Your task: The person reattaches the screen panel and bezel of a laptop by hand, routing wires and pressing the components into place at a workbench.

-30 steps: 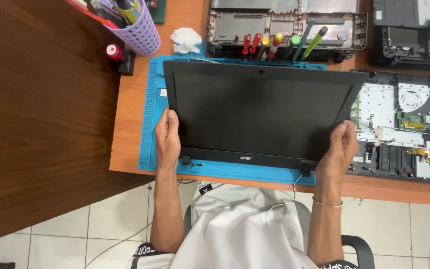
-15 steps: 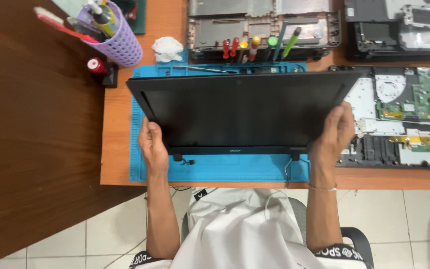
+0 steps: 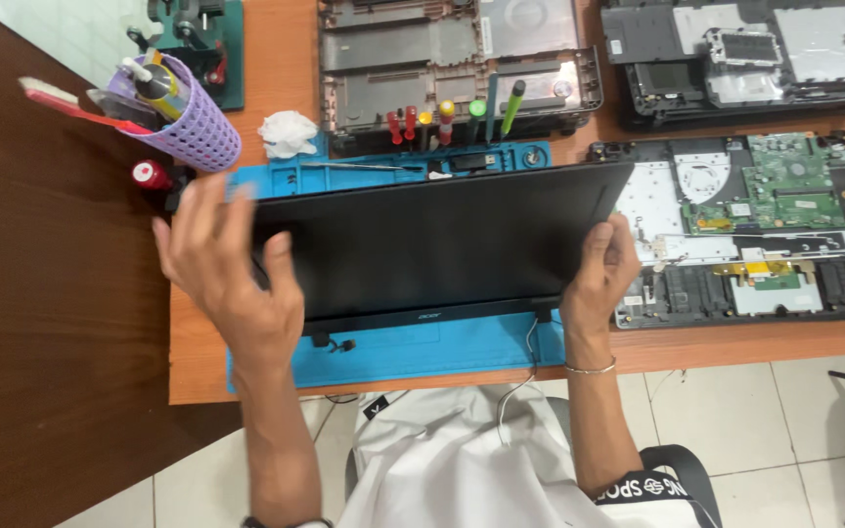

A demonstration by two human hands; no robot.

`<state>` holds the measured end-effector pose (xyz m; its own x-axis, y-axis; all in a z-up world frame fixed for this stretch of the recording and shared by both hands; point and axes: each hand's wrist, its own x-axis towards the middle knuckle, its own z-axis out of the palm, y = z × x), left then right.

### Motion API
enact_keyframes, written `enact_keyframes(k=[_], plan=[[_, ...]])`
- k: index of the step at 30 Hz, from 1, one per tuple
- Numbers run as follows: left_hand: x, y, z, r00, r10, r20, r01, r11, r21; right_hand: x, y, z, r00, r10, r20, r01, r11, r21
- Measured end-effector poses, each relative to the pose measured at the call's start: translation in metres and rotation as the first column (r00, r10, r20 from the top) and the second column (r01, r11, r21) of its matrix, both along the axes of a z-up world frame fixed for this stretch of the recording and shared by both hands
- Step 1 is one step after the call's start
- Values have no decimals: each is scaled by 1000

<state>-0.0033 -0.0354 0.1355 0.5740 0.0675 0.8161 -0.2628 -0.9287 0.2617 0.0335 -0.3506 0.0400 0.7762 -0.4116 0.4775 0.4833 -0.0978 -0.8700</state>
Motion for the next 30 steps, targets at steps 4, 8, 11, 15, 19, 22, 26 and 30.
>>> enact_keyframes(k=[4,8,11,15,19,22,26,30], plan=[[20,-20,51,945,-241,-222,291,928,231,-1,-1,-1,1000,2,-2,-2,1000,2],[37,-39,71,810,-485,-330,549,825,135,-1,-3,-4,999,25,25,-25,1000,-13],[48,-52,76,723,-500,-477,589,807,47,-1,-6,-9,999,30,14,-30,1000,-2],[56,-57,87,657,-575,-487,651,759,-17,0,-8,-13,1000,27,9,-27,1000,-12],[59,-67,95,585,-514,-628,642,766,-29,0,-11,-19,999,50,14,-50,998,27],[63,-82,97,535,-507,-676,663,748,-37,-2,-13,-24,999,40,5,-40,999,9],[70,-102,97,483,-526,-700,716,698,-31,-3,-13,-24,999,45,-27,-45,999,25],[76,-114,98,468,-494,-733,698,716,-37,-3,-14,-22,999,43,-16,-42,999,8]])
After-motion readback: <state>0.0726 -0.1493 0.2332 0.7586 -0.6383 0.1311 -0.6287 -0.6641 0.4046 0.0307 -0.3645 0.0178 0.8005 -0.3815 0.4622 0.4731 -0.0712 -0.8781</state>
